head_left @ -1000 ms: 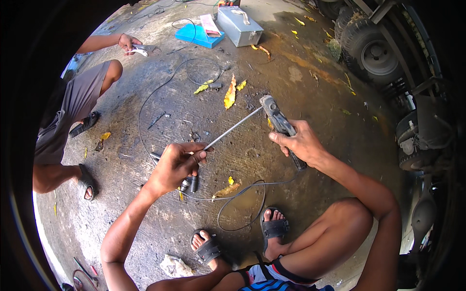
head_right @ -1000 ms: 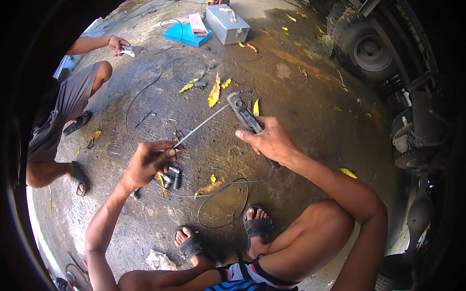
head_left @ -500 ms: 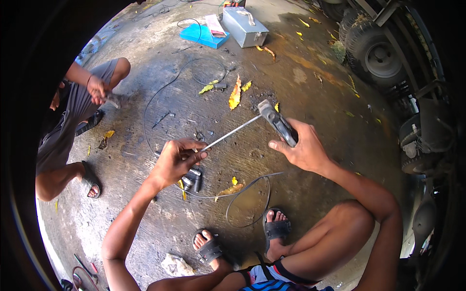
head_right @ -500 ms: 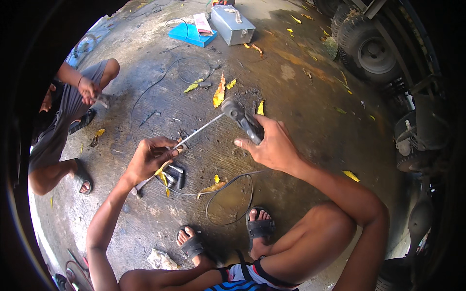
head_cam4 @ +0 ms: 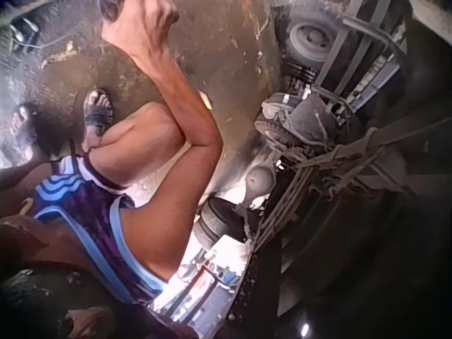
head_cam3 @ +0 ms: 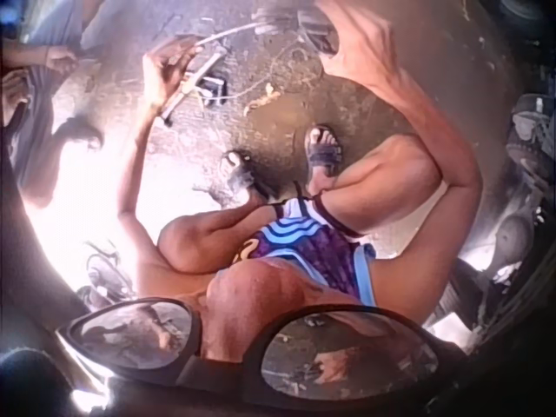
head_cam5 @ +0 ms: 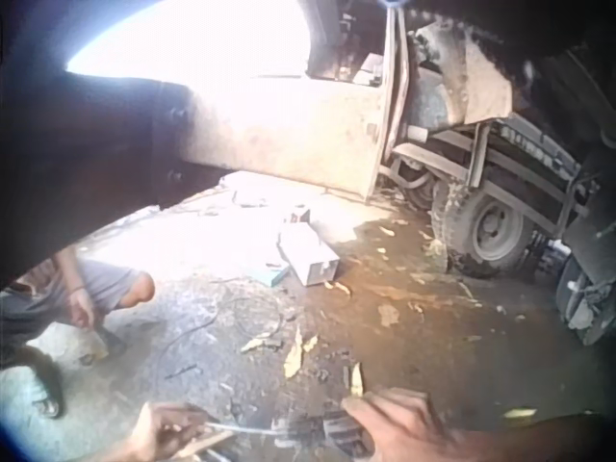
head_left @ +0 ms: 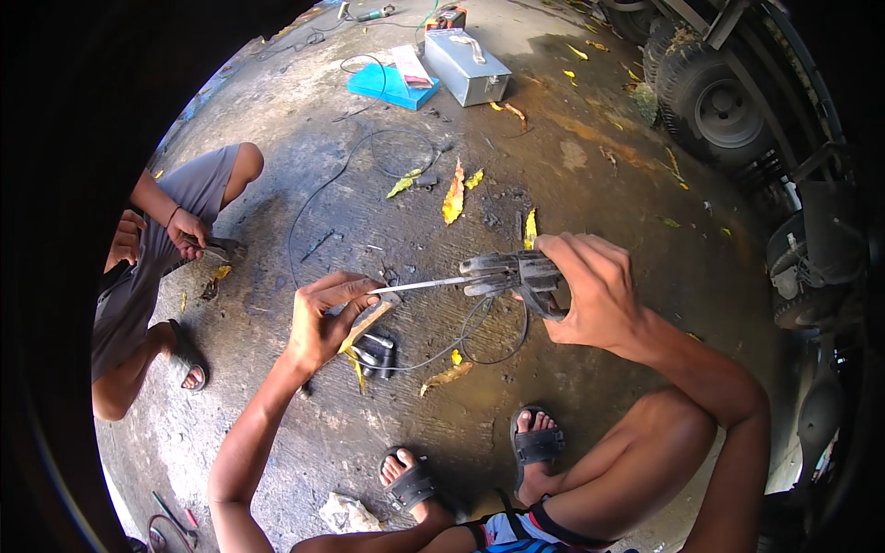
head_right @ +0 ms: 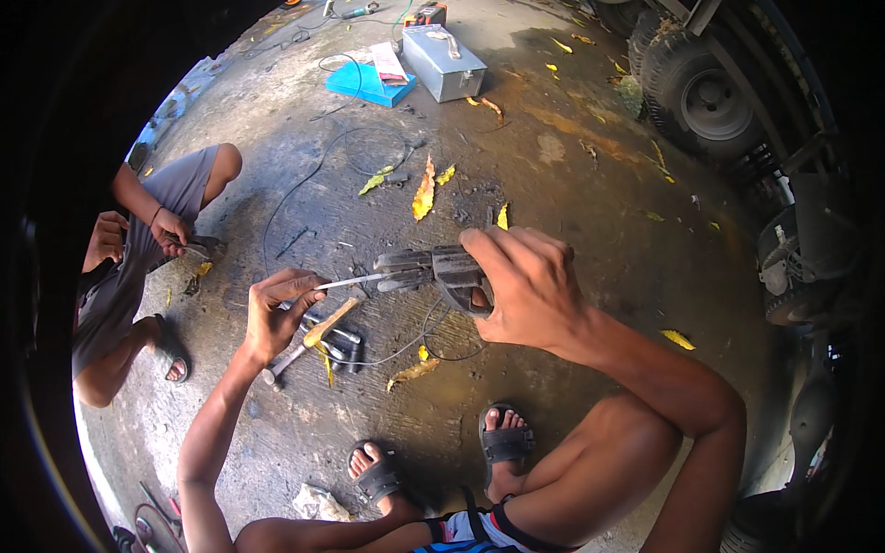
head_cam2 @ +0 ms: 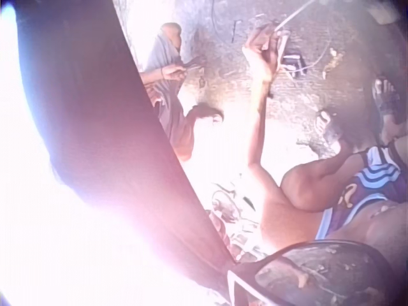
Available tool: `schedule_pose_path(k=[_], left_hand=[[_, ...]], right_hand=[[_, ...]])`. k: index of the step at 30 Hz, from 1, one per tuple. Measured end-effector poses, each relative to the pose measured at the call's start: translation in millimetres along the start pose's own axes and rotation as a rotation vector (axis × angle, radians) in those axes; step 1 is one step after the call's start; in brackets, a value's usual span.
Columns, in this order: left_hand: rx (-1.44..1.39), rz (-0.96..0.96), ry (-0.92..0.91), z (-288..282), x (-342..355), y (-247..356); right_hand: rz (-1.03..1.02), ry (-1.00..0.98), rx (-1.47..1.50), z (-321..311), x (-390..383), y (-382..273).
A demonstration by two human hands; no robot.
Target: The person welds a metal frame using a handheld welding torch, producing bright sparks. They pause to replace the welding rod and continue welding the same joint area.
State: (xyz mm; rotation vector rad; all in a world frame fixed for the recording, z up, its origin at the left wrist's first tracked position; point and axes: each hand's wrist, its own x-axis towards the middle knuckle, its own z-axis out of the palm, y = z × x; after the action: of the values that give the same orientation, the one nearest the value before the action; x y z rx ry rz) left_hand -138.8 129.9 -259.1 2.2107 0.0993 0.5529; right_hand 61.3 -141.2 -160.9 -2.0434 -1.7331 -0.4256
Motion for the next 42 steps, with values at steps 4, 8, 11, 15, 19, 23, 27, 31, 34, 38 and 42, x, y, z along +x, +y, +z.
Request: schedule_pose_path(k=[4,8,11,15,19,23,27,31,34,38,42], left_hand=[[0.005,0.020,0.019,0,-1,0],[0.010,0.021,0.032,0,-4,-1],[0.008,0.024,0.037,-1,-6,-2],[0.013,0.025,0.035,-4,-6,0],[0.005,-0.014,0.011,-6,-7,3],[0.044,0.028,-0.042,-8,-20,-15],[-0.007,0.015,-0.008,-6,-23,-17],[-0.033,0.035,-0.011,-9,-23,-13],[-0.035,0.055,-0.029,-10,-24,-13],[-0.037,0.085,-0.016,-9,-23,-12],[-0.029,0.108,-0.005,-9,-23,-12]], right_hand=[[-0.065,0.009,-0.039,-7,4,-2],[-0.084,0.015,-0.059,-7,3,-3],[-0.093,0.022,-0.070,-6,1,-2],[-0.092,0.019,-0.053,-7,1,-3],[-0.057,0.013,-0.051,-7,2,-4],[-0.056,-0.025,-0.069,-5,0,-1],[-0.046,-0.048,-0.058,-6,0,-2],[-0.062,-0.009,-0.029,-5,2,-1],[-0.099,0.002,0.004,-5,1,0],[-0.111,0.019,0.012,-5,1,-1],[-0.117,0.027,0.026,-6,2,0]])
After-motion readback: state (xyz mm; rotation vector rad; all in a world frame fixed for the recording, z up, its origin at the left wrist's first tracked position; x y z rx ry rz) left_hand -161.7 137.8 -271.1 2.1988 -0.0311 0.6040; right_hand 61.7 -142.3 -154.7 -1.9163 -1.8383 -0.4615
